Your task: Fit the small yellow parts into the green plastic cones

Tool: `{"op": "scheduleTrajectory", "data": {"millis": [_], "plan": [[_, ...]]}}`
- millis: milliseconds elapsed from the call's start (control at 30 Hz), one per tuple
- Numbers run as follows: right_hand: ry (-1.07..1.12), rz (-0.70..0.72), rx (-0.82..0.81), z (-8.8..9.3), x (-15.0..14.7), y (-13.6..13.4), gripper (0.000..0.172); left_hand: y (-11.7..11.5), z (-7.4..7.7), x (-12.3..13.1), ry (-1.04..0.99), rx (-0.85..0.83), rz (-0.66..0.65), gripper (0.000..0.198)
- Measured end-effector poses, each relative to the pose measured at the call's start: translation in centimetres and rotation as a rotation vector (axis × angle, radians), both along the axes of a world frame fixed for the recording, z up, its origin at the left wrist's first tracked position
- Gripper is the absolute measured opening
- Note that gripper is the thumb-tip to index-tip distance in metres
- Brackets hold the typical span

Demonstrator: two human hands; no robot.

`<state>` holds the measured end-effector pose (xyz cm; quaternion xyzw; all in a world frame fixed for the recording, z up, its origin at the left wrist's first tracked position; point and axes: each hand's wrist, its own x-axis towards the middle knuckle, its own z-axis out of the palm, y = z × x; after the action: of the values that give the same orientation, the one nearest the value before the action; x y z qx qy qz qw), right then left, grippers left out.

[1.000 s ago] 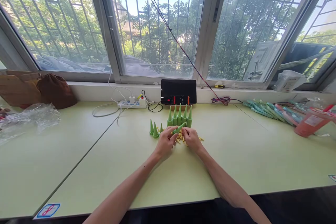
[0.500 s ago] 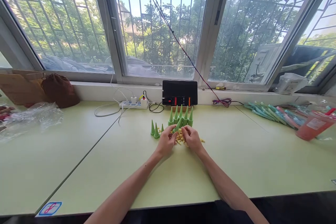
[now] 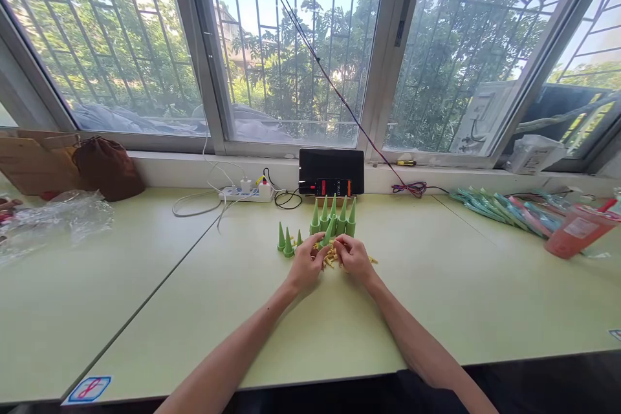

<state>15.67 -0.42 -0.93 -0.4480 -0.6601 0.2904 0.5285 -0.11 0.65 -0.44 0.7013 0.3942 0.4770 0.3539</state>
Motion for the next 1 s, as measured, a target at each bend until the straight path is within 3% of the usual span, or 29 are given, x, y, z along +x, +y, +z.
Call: {"op": "scheduleTrajectory", "data": {"millis": [567,1000], "plan": [[-0.128,-0.075,0.045,0.09,-0.06,-0.05,0.044,-0.28,0.33,-0.08,-0.06,-0.083,-0.082,0.046],[0.041,-0.068,0.009,0.72,-0.61,-0.38,0.037,-0.3,0.64,0.28,-0.056,-0.042,-0.021,0.047]]}}
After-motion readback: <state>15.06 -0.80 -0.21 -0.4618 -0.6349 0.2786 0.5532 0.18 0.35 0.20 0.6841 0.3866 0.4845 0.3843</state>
